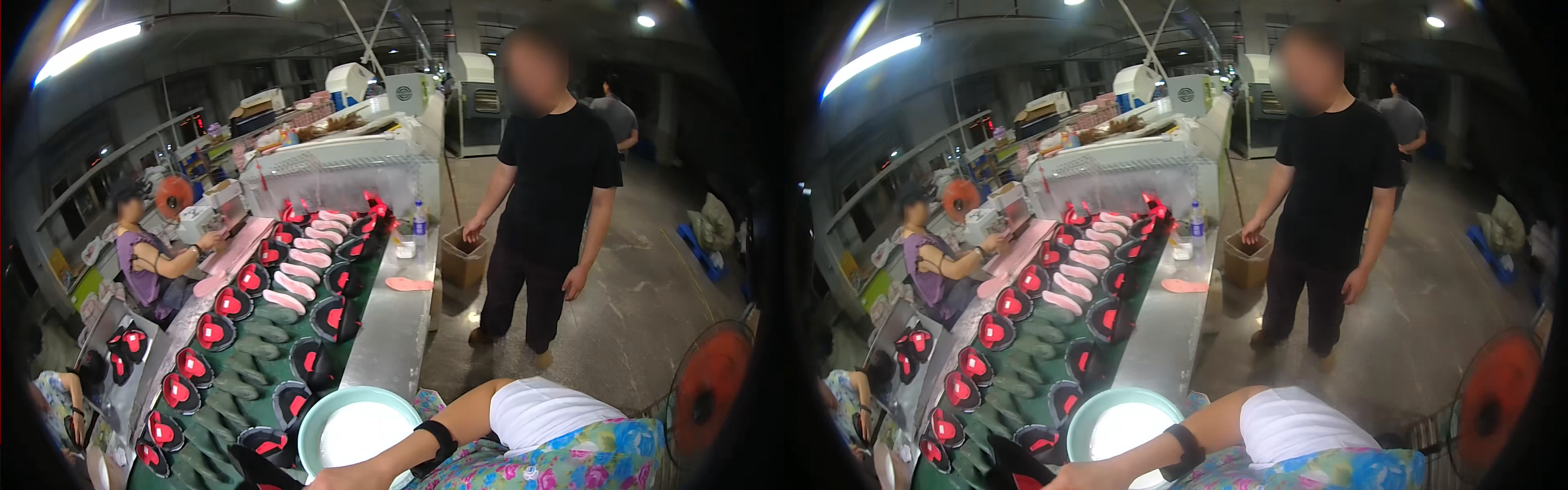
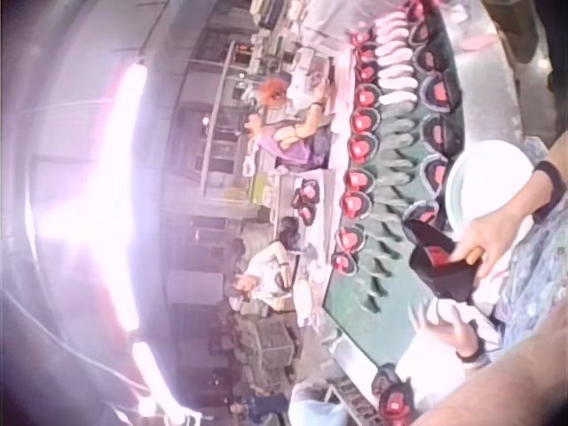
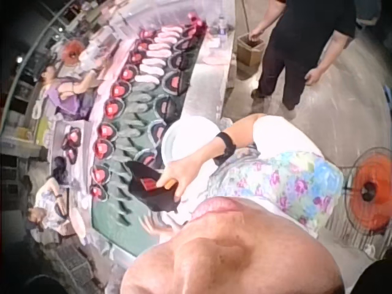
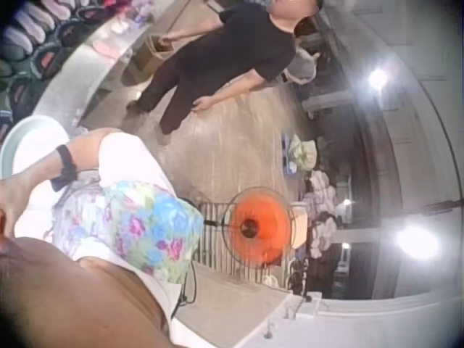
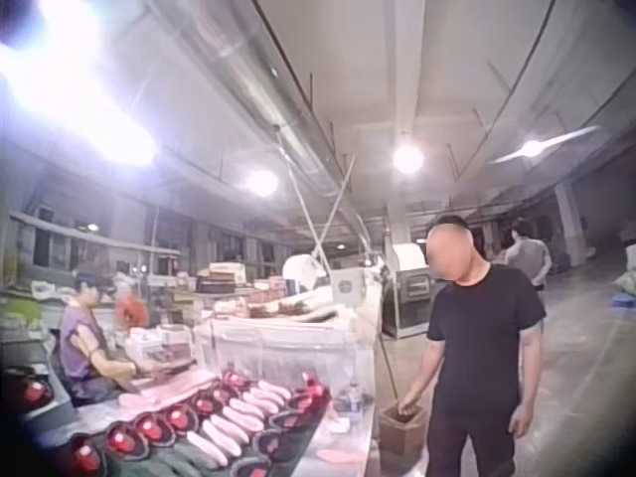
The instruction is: The recorder uses a brush to apply a white adhesive to the interior edges and seams of black and red shoe uppers before placing them on a tray.
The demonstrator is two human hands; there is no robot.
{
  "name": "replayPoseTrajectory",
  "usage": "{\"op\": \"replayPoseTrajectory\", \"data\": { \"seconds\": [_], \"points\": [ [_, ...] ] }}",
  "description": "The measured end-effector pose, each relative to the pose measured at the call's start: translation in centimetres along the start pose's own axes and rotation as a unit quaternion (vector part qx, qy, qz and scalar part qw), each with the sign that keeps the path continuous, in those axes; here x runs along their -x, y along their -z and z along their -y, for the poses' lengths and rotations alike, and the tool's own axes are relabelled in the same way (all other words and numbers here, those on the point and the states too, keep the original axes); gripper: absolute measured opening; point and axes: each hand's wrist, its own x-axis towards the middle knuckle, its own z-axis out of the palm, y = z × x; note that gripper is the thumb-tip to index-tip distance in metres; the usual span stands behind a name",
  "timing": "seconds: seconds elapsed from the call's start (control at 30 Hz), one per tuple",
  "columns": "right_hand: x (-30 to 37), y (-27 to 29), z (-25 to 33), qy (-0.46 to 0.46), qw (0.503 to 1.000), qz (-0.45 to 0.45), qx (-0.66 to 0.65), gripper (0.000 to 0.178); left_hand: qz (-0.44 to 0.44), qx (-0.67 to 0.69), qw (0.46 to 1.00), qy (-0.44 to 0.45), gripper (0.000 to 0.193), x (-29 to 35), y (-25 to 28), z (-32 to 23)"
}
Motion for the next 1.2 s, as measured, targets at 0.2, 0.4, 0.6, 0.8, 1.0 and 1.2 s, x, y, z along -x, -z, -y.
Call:
{"op": "replayPoseTrajectory", "data": {
  "seconds": [0.2,0.4,0.6,0.8,1.0,1.2],
  "points": [
    [0.0,-3.2,-2.2,-0.001,0.961,0.156,0.227,0.062,0.076,0.096,0.992,-0.006,0.05,-2.9,-2.3,2.0],
    [-0.9,-2.0,0.5,0.016,0.978,0.019,0.208,0.035,0.177,0.19,0.962,0.083,0.056,-2.4,-7.8,3.8],
    [0.9,0.7,-6.0,-0.036,0.881,-0.075,0.465,0.036,0.248,0.193,0.891,0.329,0.063,7.4,1.1,0.4],
    [4.1,2.1,-4.1,-0.166,0.878,0.108,0.435,0.023,0.204,0.441,0.665,0.567,0.043,10.6,1.5,-2.8],
    [5.7,5.4,-8.4,-0.097,0.912,-0.207,0.341,0.02,0.351,0.373,0.687,0.515,0.063,5.3,4.0,-6.7],
    [7.1,6.8,-13.2,-0.24,0.874,-0.303,0.294,0.03,0.283,0.298,0.724,0.554,0.059,4.9,5.0,-6.5]
  ]
}}
